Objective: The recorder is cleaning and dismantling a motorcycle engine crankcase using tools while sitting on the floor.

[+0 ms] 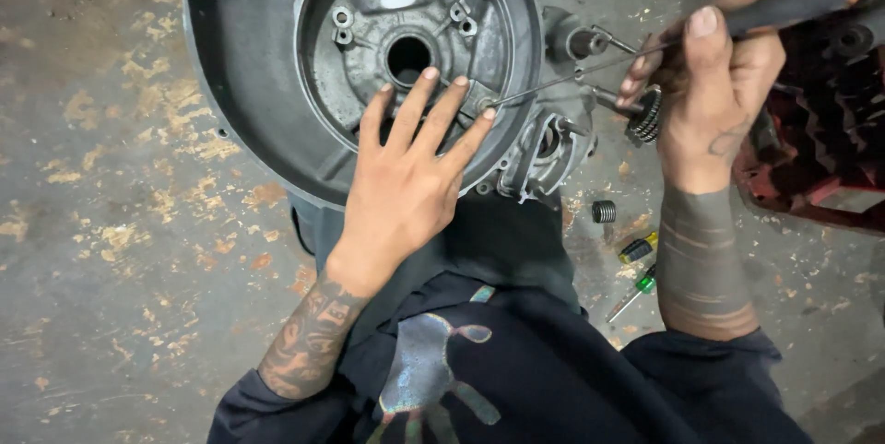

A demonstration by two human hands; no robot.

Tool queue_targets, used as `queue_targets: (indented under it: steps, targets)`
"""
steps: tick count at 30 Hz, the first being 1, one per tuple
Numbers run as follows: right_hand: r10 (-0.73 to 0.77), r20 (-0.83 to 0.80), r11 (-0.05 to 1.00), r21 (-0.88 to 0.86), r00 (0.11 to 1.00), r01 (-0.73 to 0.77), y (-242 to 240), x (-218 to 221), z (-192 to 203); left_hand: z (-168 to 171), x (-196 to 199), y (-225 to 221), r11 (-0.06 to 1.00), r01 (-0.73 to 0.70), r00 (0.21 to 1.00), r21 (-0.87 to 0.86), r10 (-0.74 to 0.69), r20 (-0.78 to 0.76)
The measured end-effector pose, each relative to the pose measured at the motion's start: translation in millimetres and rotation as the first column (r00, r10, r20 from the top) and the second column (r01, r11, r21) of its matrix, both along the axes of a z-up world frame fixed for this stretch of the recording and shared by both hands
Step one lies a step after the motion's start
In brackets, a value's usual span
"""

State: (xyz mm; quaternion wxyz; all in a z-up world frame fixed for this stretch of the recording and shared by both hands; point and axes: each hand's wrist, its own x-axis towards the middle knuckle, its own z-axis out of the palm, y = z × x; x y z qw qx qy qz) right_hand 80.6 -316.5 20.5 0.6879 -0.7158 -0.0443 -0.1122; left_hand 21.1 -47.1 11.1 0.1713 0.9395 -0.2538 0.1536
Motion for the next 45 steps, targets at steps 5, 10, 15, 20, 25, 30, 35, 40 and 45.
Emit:
queue_targets:
  steps: [5,10,15,20,25,30,35,40,45]
  targets:
    - [0.025,-0.005,0.999,0.041,1.000,-0.025,-2.4,1.4,-4.8,-3.1,-0.9,-0.6,1.000,-0.011,1.000,-0.009,0.011,-0.012]
    - [0.006,-0.015,0.999,0.041,1.000,-0.005,-1.0,-2.4,-7.4,-4.7,-2.5,-1.8,0.999,-0.009,1.000,-0.048,0.008,-0.006]
    - [-0.107,0.070,0.989,0.111,0.992,0.099,-22.4,-3.9,-23.8,-6.3,-2.0,-1.9,0.997,-0.021,1.000,-0.073,0.021,-0.006]
    - [-0.008,0.147,0.999,-0.045,0.989,0.014,-19.4,-12.2,-2.3,-2.4,-0.2,-2.4,0.999,-0.025,0.999,-0.025,0.024,-0.021]
    - [0.003,0.167,0.998,-0.057,0.986,0.007,-21.4,-14.6,-4.0,-2.9,1.9,-4.5,0.998,-0.042,0.999,0.052,0.044,-0.031]
    - [-0.018,0.127,1.000,-0.006,0.992,0.019,-17.9,-18.8,-7.3,-4.3,2.0,-8.9,0.992,-0.051,0.997,0.118,0.057,-0.050]
    - [-0.081,0.062,0.996,0.047,0.995,0.078,-39.3,-28.8,-18.2,-4.7,1.5,-8.4,0.995,-0.045,0.996,0.092,0.052,-0.072]
    - [-0.100,0.137,0.994,-0.025,0.986,0.104,-101.1,-44.1,-57.8,-5.8,-5.8,3.1,1.000,0.006,0.999,-0.022,-0.007,-0.047]
    - [-0.573,-0.072,0.735,0.395,0.816,0.551,-269.6,-57.8,-194.5,-16.7,-20.4,28.2,0.969,-0.146,0.981,-0.198,0.167,0.094]
